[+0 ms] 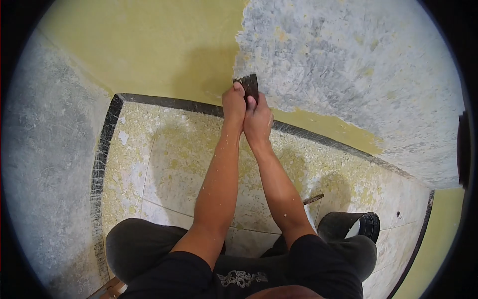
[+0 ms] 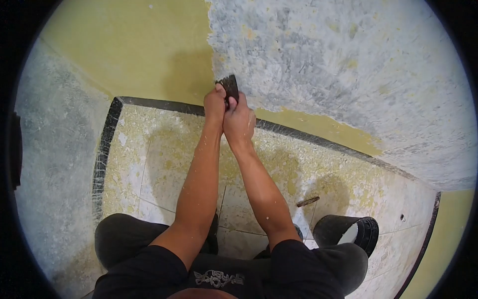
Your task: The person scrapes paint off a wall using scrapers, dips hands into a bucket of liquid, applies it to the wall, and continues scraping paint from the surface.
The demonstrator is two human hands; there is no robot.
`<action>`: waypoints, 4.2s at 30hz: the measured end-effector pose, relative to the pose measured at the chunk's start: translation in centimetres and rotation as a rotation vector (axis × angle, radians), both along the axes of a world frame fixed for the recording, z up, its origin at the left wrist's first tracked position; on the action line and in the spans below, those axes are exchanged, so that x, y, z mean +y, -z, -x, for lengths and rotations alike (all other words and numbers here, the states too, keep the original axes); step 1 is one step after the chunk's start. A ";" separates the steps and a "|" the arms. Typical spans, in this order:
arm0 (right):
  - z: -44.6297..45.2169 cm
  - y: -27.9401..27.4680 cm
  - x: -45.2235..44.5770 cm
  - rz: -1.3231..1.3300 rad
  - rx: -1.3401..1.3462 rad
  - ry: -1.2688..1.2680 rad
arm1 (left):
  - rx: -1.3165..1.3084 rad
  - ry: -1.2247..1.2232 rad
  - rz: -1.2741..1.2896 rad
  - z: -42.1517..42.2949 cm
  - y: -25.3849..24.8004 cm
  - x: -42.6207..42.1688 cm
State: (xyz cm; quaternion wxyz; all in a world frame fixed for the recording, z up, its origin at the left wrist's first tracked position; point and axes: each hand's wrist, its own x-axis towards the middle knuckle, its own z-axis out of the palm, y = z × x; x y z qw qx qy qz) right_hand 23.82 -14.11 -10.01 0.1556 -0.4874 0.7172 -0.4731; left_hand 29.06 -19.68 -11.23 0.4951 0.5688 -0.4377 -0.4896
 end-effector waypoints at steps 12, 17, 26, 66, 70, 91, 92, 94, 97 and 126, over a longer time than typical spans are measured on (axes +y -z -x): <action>3.6 5.4 2.0 -0.012 -0.170 -0.016 | -0.113 0.016 -0.154 3.6 1.7 3.0; 1.5 1.0 0.8 0.142 -0.266 -0.006 | -0.118 -0.010 0.059 2.1 -1.9 1.9; -0.2 -3.1 -0.1 0.215 -0.335 -0.027 | -0.020 0.059 0.072 0.2 -7.1 1.1; 11.1 2.7 6.6 -0.517 0.555 0.156 | 1.396 0.343 -0.761 13.7 11.2 6.9; 11.4 2.0 6.3 -0.457 0.690 0.108 | 1.414 0.353 -0.751 13.5 9.4 7.4; 8.9 3.0 4.3 -0.439 0.718 0.016 | 1.481 0.367 -0.704 11.4 13.3 5.4; 8.6 3.4 4.0 -0.444 0.706 -0.029 | 1.382 0.262 -0.686 10.4 11.4 5.7; 8.0 3.5 3.2 -0.441 0.727 -0.051 | 1.382 0.288 -0.630 9.4 11.0 5.2; 8.2 2.7 3.9 -0.432 0.705 -0.067 | 1.452 0.286 -0.647 10.1 11.3 5.3; 9.3 3.2 3.4 -0.554 0.746 -0.070 | 1.458 0.174 -0.635 11.2 11.6 6.2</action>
